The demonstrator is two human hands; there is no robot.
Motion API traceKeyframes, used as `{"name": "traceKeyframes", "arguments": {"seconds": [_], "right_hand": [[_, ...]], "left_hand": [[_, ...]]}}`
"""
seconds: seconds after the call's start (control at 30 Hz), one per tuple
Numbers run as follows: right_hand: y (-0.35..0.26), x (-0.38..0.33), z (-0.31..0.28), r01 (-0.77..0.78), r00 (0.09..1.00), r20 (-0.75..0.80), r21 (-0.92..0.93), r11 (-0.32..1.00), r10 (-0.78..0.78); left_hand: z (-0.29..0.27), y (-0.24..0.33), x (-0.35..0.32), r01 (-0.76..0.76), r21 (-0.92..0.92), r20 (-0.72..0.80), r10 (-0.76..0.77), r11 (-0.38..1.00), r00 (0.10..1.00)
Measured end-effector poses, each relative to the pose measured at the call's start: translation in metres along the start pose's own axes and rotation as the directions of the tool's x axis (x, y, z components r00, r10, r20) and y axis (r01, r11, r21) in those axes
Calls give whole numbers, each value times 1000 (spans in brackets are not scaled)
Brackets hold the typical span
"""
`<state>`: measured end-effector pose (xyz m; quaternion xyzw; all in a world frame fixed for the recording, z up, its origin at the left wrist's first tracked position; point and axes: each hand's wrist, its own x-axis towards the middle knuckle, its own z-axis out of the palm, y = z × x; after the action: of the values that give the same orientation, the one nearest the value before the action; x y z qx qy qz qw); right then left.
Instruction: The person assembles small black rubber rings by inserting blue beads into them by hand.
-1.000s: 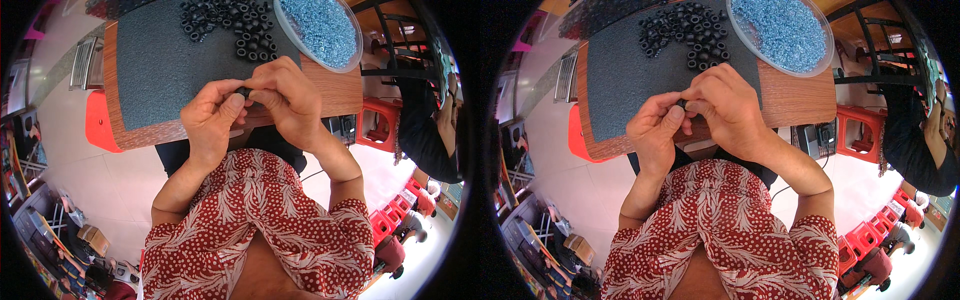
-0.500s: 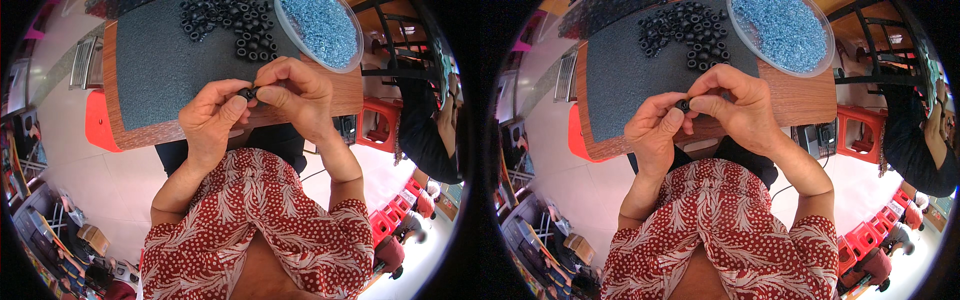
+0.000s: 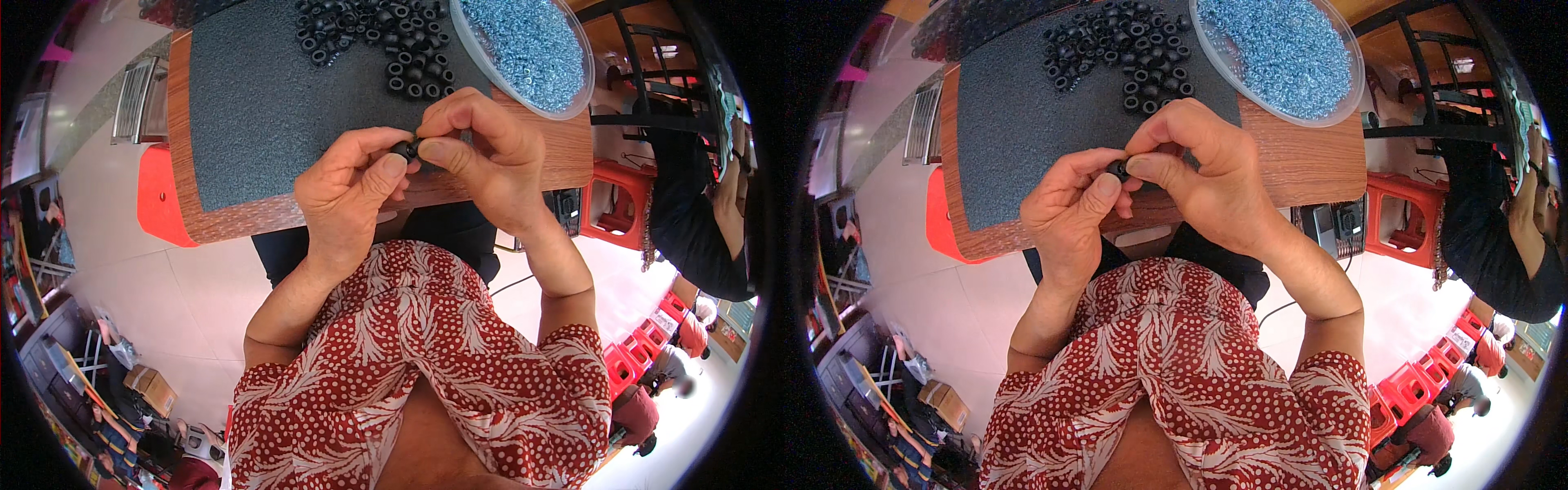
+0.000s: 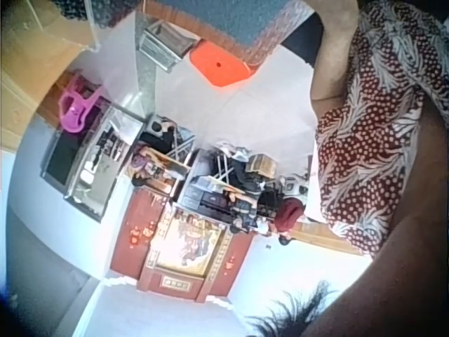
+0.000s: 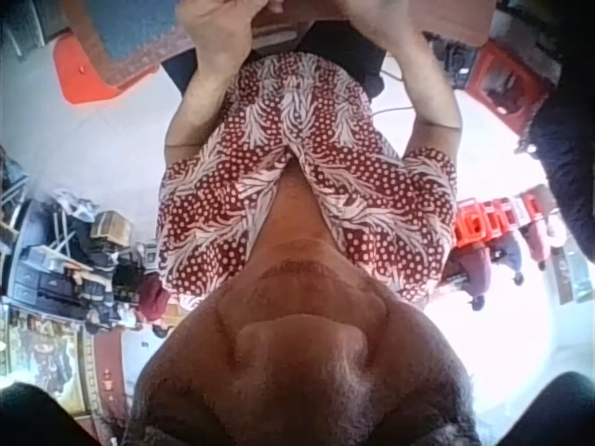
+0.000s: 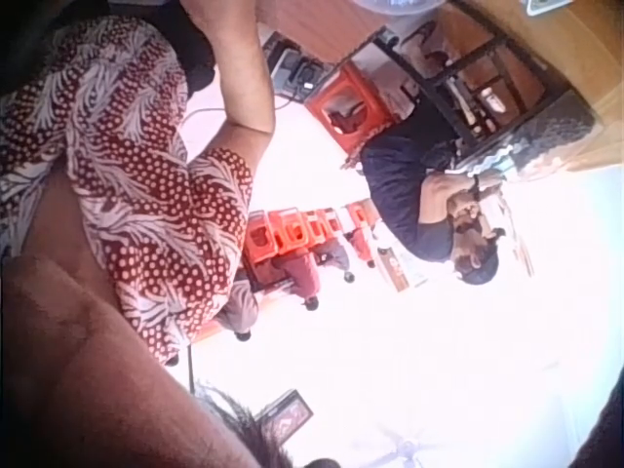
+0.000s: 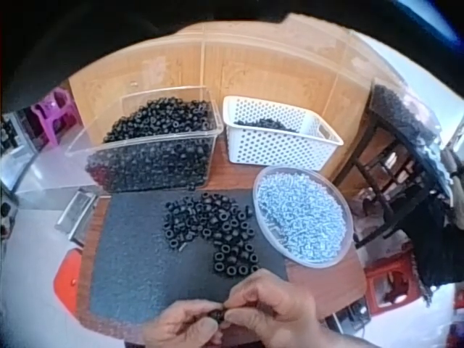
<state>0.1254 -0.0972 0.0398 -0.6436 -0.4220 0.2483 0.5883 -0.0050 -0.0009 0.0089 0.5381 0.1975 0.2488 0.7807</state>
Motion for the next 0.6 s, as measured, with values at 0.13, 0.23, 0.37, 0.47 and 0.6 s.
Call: {"name": "traceKeyframes", "arguments": {"seconds": [0.13, 0.23, 0.37, 0.47, 0.6], "right_hand": [[0, 0, 2, 186, 981, 1, -247, 951, -191], [-1, 1, 3, 261, 961, 5, -358, 897, -277], [0, 0, 4, 278, 954, -10, -340, 898, -300], [2, 0, 1, 321, 943, 33, -341, 883, -330], [-1, -1, -1, 329, 944, 94, -334, 883, -316]], "left_hand": [[2, 1, -1, 31, 30, -36, -30, 999, 999], [4, 2, -3, 22, 61, -53, -19, 998, 998], [6, 1, -4, 0, 76, -65, 5, 997, 998], [5, 0, -5, -7, 63, -62, 11, 998, 998], [5, 1, -6, 9, 116, -73, -1, 993, 997]]}}
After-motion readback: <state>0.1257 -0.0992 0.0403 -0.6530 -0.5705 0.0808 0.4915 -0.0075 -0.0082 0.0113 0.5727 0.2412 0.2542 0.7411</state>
